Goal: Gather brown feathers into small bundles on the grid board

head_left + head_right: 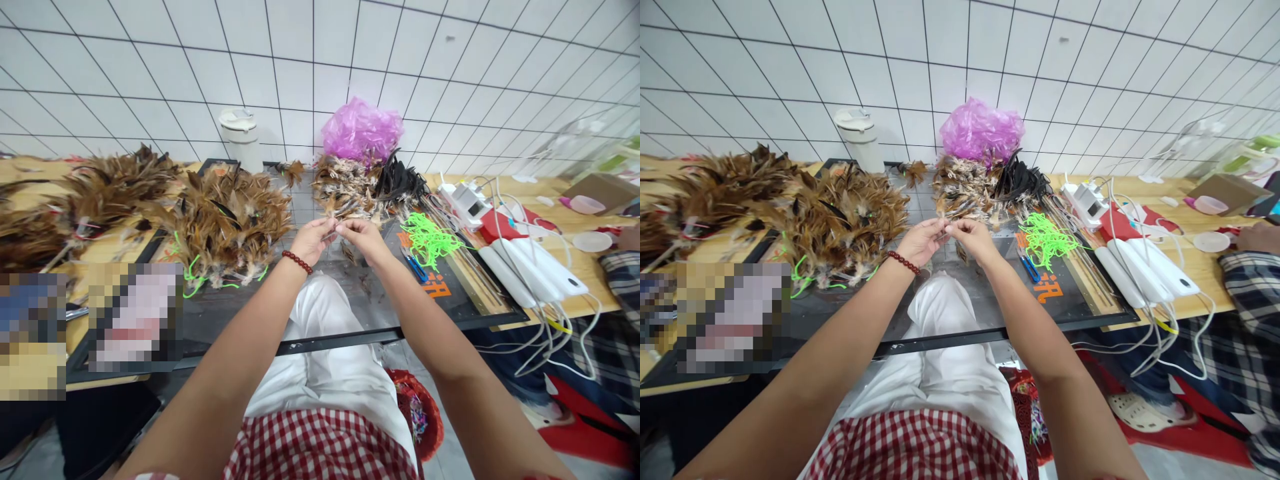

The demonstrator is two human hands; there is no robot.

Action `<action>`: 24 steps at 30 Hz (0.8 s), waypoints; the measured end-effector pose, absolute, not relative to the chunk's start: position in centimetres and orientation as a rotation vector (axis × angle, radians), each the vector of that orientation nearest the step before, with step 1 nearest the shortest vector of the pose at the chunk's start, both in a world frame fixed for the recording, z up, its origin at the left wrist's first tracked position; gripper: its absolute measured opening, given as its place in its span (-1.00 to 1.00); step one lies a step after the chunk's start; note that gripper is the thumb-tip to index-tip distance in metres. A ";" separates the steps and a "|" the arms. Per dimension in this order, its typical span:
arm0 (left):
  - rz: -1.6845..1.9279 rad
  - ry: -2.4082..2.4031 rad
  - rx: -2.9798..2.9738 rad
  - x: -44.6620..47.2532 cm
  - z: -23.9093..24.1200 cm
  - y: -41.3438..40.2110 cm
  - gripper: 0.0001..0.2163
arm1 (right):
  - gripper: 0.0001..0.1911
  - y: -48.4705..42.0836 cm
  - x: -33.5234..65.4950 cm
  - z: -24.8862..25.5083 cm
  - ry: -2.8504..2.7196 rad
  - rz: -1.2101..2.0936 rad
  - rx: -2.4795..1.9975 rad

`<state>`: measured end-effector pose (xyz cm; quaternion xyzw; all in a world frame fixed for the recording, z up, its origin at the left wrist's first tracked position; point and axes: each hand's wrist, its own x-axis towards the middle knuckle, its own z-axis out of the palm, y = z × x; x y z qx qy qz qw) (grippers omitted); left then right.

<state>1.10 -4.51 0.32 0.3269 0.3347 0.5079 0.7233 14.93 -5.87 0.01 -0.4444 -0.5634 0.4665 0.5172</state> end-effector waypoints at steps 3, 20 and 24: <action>1.121 0.749 0.730 1.2 0.5 -4.6 -0.92 | -0.71 -5.8 14.6 -0.5 -1.420 1.131 -1.079; 1.254 0.653 0.376 0.4 0.4 -3.6 -0.95 | -0.68 -10.1 18.4 4.6 -1.656 0.801 -1.095; 1.266 0.619 0.373 0.5 0.2 -3.7 -0.93 | -0.71 -18.7 23.0 7.1 -2.066 0.925 -1.391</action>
